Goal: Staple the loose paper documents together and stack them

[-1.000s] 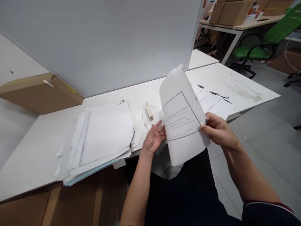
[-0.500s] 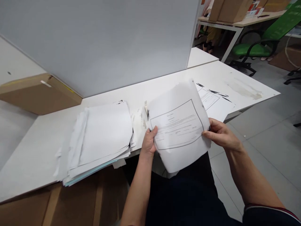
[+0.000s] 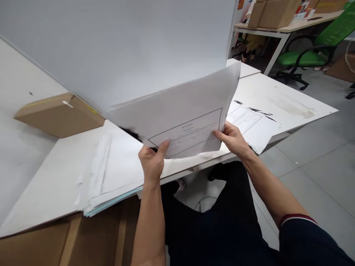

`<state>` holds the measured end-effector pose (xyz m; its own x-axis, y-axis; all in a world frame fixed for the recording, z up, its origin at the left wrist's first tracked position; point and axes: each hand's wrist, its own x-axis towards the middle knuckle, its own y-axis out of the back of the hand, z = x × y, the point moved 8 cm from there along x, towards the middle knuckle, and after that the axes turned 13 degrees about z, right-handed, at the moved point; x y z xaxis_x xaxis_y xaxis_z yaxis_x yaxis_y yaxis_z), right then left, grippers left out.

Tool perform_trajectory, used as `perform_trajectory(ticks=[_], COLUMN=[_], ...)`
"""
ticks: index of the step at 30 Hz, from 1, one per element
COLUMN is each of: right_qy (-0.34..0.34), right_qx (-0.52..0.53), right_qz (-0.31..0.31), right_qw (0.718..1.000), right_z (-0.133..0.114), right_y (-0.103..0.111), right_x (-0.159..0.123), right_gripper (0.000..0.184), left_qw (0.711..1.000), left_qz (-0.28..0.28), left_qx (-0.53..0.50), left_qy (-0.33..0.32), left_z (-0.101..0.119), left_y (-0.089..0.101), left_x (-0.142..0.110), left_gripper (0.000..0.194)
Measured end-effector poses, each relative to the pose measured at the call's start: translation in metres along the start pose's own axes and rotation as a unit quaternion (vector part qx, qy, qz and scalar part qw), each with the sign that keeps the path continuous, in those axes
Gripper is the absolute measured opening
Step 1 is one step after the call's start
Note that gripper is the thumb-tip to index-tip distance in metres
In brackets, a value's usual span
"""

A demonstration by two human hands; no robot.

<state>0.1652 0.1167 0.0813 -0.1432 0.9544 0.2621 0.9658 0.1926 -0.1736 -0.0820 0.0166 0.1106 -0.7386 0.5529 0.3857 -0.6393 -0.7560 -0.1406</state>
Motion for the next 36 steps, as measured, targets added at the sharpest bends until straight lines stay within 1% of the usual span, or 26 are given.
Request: perform_trajectory(ticks=[3,5,9,14,19,21,22,24,26,27,29,31,32,33,35,36], right_qy=[-0.020,-0.029,-0.028,-0.030,0.001,0.024,0.046,0.107,0.168,0.193,0.225,0.238,0.238,0.235,0.235,0.235], right_qx=[0.000,-0.009,-0.019,-0.041,-0.100,-0.149,-0.182,-0.263,-0.361,-0.410,-0.494,-0.550,-0.568,-0.580,-0.589,-0.590], right_qz=[-0.026,-0.033,-0.019,-0.046,-0.055,-0.046,-0.036,-0.025,-0.048,-0.070,-0.113,-0.142,-0.152,-0.162,-0.172,-0.175], right_qw=[0.999,0.999,0.999,0.998,0.993,0.987,0.982,0.959,0.916,0.889,0.832,0.788,0.773,0.763,0.754,0.752], right_z=[0.018,0.024,0.025,0.027,0.021,0.009,-0.002,-0.034,-0.070,-0.086,-0.112,-0.126,-0.128,-0.128,-0.122,-0.118], right_y=[-0.007,-0.008,-0.004,-0.005,-0.004,-0.001,0.001,0.006,0.003,0.000,-0.009,-0.018,-0.023,-0.028,-0.035,-0.038], right_x=[-0.002,-0.004,-0.005,-0.006,-0.006,-0.003,0.000,0.006,0.011,0.013,0.016,0.018,0.020,0.021,0.023,0.023], right_gripper=[0.032,0.031,0.029,0.030,0.032,0.030,0.029,0.026,0.023,0.021,0.020,0.019,0.019,0.020,0.021,0.022], left_qw=[0.999,0.999,0.999,0.998,0.996,0.993,0.991,0.987,0.986,0.988,0.995,0.999,0.999,0.998,0.994,0.992], left_qz=[-0.014,-0.008,0.014,0.001,0.016,0.013,0.009,0.002,-0.001,0.005,0.020,0.010,-0.008,-0.032,-0.067,-0.075], left_qx=[-0.027,-0.040,-0.042,-0.043,-0.072,-0.086,-0.093,-0.103,-0.101,-0.092,-0.054,-0.005,0.017,0.037,0.061,0.067], left_qy=[0.023,0.033,0.019,0.040,0.054,0.076,0.091,0.121,0.131,0.120,0.075,0.038,0.034,0.037,0.059,0.073], left_z=[-0.013,-0.018,-0.018,-0.021,-0.016,-0.017,-0.019,-0.025,-0.031,-0.031,-0.029,-0.028,-0.029,-0.032,-0.040,-0.045], left_y=[-0.003,-0.003,-0.003,-0.005,-0.005,-0.007,-0.008,-0.010,-0.008,-0.005,0.004,0.009,0.009,0.008,0.007,0.007], left_x=[-0.002,-0.004,-0.004,-0.006,-0.008,-0.009,-0.009,-0.008,-0.006,-0.004,-0.001,-0.001,-0.003,-0.005,-0.011,-0.014], left_gripper=[0.032,0.030,0.028,0.025,0.022,0.022,0.023,0.027,0.039,0.050,0.073,0.085,0.085,0.080,0.063,0.053])
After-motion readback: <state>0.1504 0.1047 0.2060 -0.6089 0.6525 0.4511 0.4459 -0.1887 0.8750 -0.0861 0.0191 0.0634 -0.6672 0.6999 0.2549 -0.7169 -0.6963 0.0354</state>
